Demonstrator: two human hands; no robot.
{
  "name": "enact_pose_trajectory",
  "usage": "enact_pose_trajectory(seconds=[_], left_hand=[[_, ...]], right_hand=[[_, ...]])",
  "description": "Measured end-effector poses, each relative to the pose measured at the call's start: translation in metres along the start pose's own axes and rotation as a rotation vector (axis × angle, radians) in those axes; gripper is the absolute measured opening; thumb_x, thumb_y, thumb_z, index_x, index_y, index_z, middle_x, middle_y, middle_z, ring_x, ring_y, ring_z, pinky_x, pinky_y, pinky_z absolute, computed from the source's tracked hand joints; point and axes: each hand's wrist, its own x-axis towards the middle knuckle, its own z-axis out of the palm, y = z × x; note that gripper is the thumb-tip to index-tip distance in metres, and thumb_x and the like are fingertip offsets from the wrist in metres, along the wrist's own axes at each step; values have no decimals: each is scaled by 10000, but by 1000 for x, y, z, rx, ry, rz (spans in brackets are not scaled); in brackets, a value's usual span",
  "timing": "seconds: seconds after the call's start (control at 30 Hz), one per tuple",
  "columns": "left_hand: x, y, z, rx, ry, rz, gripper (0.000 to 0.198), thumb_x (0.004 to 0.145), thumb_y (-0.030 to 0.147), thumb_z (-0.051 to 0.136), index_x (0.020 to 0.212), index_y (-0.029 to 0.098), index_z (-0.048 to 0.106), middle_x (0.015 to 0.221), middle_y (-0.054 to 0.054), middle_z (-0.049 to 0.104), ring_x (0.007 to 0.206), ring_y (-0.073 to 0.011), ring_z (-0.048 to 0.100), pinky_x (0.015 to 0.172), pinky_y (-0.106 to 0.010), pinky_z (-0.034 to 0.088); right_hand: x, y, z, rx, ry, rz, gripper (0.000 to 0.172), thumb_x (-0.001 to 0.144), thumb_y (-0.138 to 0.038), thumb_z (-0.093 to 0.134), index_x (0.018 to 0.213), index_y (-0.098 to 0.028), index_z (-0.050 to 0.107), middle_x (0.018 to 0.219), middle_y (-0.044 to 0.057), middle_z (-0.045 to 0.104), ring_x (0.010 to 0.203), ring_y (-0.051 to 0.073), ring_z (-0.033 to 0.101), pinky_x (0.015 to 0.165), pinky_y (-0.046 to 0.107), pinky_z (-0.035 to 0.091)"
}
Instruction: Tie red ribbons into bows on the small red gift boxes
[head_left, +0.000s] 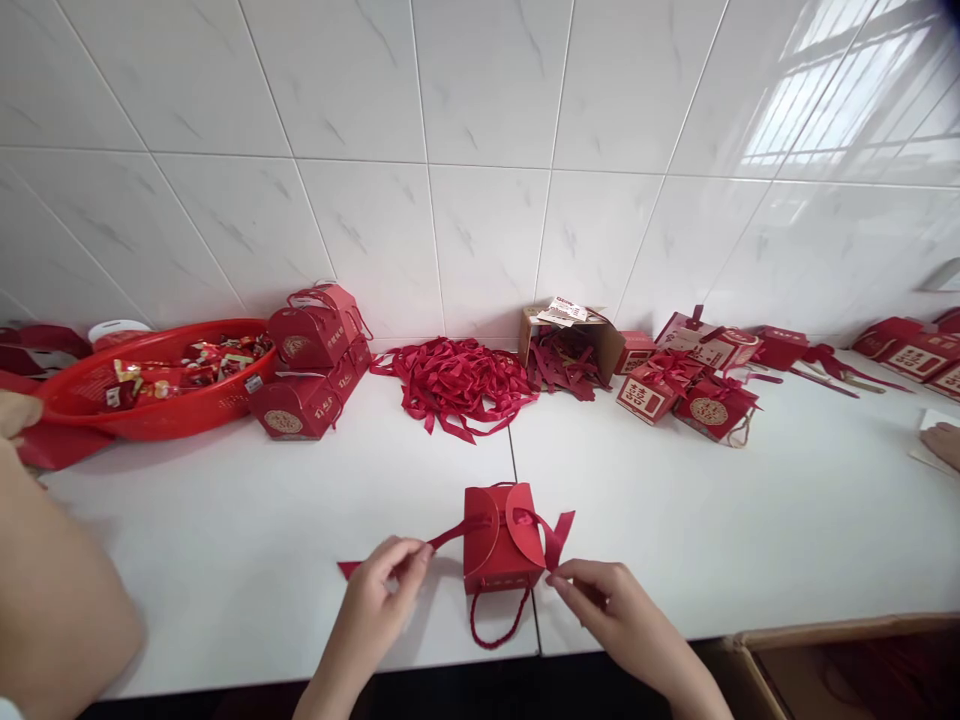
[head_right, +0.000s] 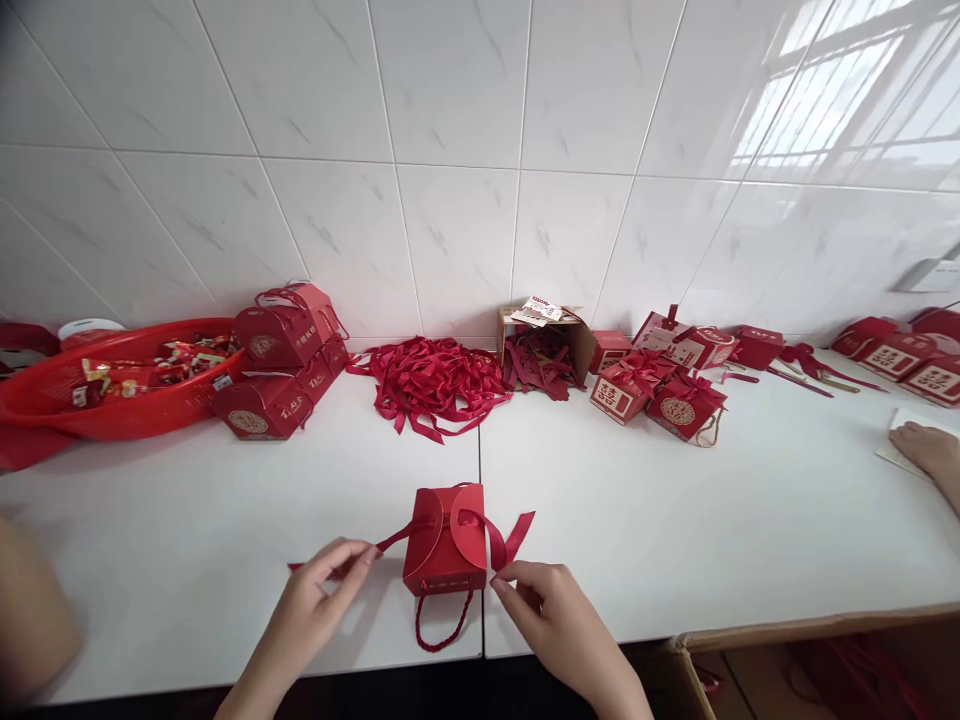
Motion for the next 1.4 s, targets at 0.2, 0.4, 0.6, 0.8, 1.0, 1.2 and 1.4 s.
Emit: enact_pose_trajectory(seconds=[0.2,0.4,0.6,0.8,1.0,1.2,1.4], left_hand=[[-19,14,17,-95,-293,-75,387,938,445,405,1232,302,612,1191,-58,667,1116,-266,595,979,-388,455],[-11,3,32,-96,-135,-37,382,932,411,421,1226,271,621,1262,-70,640,1221,-280,547,1021,-394,442],[-12,9,38,16,-125,-34,403,937,387,393,1276,276,579,1247,-66,652,1172,-288,589,966,-412,485],[-12,6,40,1,-101,34,409,948,415,376,1261,260,588,1230,-76,659,1146,-272,603,953,-390,499],[-10,8,32,-169,-90,-23,453,911,497,441,1244,232,598,1013,-80,706,996,-249,642,885,-336,512],[-11,3,24,-203,-73,-205,501,834,621,470,922,179,687,606,-10,577,545,-165,517,529,-258,426],[-14,1,16,-54,157,-122,477,810,605,498,559,199,490,525,24,423,505,-134,403,511,-241,357]], right_hand=[[6,11,22,-42,11,67,416,950,-456,362,1230,-246,586,567,-36,423,525,146,377,542,262,340],[15,10,40,126,182,-29,483,962,-454,336,1363,-213,459,694,-4,499,612,154,425,610,262,410],[24,25,46,157,155,-1,528,959,-478,320,1387,-191,437,595,-32,418,529,143,370,539,253,363],[25,32,47,210,166,25,543,933,-494,361,1377,-196,455,610,-28,455,557,146,426,551,246,378],[23,20,35,338,161,116,519,928,-556,358,1249,-175,503,568,-48,464,524,133,428,526,237,367],[18,7,30,254,381,53,449,906,-573,416,655,-200,430,558,-50,343,508,103,334,488,234,289],[27,-21,20,-3,463,-172,458,801,-503,637,1136,-200,564,740,-5,475,633,146,472,564,244,445]])
